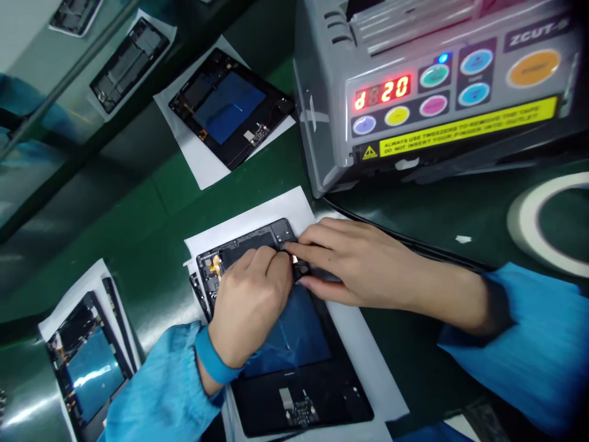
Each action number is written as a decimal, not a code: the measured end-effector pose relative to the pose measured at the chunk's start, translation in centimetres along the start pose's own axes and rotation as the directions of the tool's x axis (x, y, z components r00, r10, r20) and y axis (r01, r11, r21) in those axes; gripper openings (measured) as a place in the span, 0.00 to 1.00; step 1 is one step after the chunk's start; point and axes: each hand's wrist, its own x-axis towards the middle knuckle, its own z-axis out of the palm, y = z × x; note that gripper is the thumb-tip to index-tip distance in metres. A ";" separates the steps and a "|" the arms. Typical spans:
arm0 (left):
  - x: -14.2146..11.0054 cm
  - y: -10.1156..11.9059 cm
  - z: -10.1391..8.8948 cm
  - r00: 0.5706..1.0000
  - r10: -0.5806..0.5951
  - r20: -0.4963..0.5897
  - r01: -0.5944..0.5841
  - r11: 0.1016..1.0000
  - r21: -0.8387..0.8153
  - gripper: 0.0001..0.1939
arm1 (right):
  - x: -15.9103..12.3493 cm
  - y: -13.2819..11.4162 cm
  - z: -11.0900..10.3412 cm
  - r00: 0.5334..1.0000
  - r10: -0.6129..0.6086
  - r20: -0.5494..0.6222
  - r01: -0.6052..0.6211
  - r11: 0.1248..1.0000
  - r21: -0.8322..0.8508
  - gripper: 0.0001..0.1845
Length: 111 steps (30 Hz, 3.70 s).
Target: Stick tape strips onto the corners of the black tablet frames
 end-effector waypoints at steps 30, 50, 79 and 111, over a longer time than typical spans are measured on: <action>-0.9 -0.9 1.2 0.986 -0.021 -0.167 -0.001 0.991 -0.131 0.05 | -0.1 0.0 -0.2 1.000 0.013 0.004 -0.013 1.000 -0.002 0.20; -1.2 -1.4 1.8 0.979 -0.110 -0.170 0.042 0.931 -0.363 0.05 | -0.1 -0.2 0.0 0.999 -0.032 -0.023 0.031 0.999 -0.041 0.19; -1.3 -1.4 2.0 0.978 -0.112 -0.176 0.038 0.925 -0.377 0.05 | -0.1 -0.5 0.1 1.000 -0.019 0.014 0.020 0.996 -0.092 0.19; -1.3 -1.2 2.0 0.964 -0.186 -0.189 0.097 0.911 -0.401 0.07 | -0.2 -1.3 0.1 0.999 -0.032 0.020 0.036 0.971 -0.236 0.18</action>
